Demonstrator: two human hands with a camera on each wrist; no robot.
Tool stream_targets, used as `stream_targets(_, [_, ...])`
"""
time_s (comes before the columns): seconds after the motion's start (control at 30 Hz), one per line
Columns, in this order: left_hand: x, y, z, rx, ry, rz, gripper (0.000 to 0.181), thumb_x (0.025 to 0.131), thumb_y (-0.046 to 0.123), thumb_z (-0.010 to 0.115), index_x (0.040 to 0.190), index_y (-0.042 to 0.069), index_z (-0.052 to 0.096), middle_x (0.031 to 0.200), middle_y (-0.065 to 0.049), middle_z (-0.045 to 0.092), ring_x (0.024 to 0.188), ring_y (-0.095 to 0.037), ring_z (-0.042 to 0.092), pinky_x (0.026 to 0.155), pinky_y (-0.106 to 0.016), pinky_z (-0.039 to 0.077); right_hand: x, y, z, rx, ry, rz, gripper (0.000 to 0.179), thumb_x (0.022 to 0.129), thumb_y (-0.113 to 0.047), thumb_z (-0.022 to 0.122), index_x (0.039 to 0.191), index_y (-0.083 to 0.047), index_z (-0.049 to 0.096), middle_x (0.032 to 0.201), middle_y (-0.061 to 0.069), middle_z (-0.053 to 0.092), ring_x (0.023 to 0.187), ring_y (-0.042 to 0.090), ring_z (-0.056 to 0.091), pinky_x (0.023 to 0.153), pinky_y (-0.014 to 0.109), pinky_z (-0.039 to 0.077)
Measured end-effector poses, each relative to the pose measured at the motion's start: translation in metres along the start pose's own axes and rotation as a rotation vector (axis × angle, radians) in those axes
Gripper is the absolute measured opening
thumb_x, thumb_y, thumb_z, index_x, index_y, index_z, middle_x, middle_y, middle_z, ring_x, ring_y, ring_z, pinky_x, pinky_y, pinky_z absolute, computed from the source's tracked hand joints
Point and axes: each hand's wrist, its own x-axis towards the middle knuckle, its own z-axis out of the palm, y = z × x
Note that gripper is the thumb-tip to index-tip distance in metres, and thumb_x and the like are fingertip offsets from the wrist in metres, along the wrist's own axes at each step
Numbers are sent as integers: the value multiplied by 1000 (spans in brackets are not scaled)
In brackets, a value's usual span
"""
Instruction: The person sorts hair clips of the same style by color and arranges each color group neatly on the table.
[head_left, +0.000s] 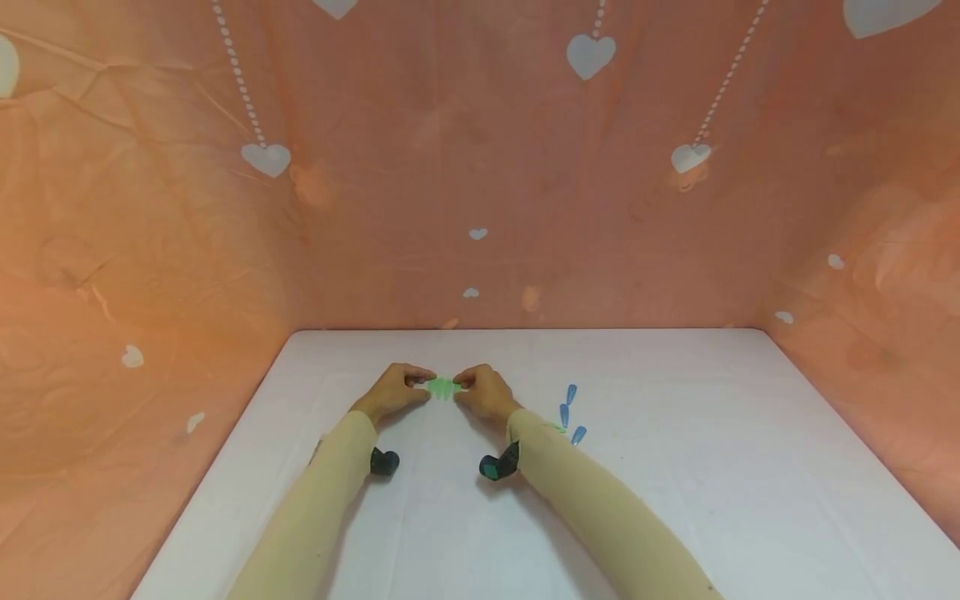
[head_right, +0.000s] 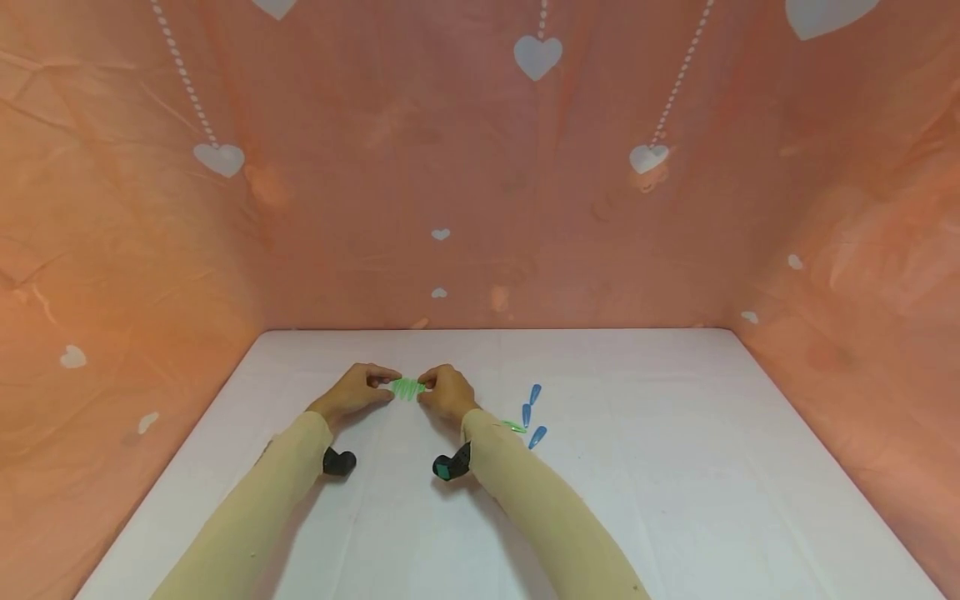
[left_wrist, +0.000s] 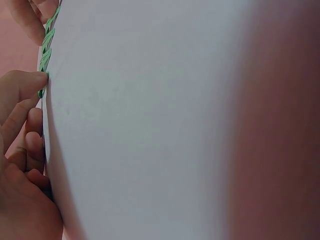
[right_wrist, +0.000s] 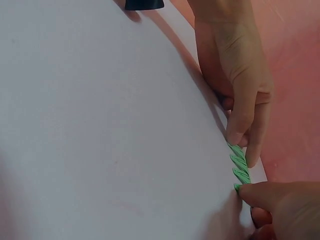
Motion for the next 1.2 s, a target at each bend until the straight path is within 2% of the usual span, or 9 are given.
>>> stream_targets(0.3, [0,-3,0,-5,-11,3,37,88,7,72,125,5,71,127,-16,63,110,-25,51,95,-37,42,1,3,2,-9,9,-19,28,87,-10,74,114,-7,76,105,9,71,100,22,64,92,36,50])
stream_targets(0.63, [0,-1,1,-12,-13,-5,37,88,6,72,125,4,70,128,-17,63,110,-25,51,94,-35,41,-1,1,3,12,21,8,28,86,-9,74,114,-7,76,104,9,71,100,22,63,92,37,50])
stream_targets(0.9, [-2,2,1,-8,-11,-6,38,88,7,72,125,4,70,129,-17,63,113,-26,51,97,-37,42,0,0,1,19,26,30,26,87,-12,75,113,-9,76,104,8,71,101,22,64,94,37,50])
stream_targets(1.2, [-1,1,0,-20,-12,2,37,88,6,72,125,3,70,129,-18,62,114,-28,51,99,-40,42,1,2,-2,88,6,28,31,85,-12,75,115,-4,74,98,7,69,90,17,58,86,32,48])
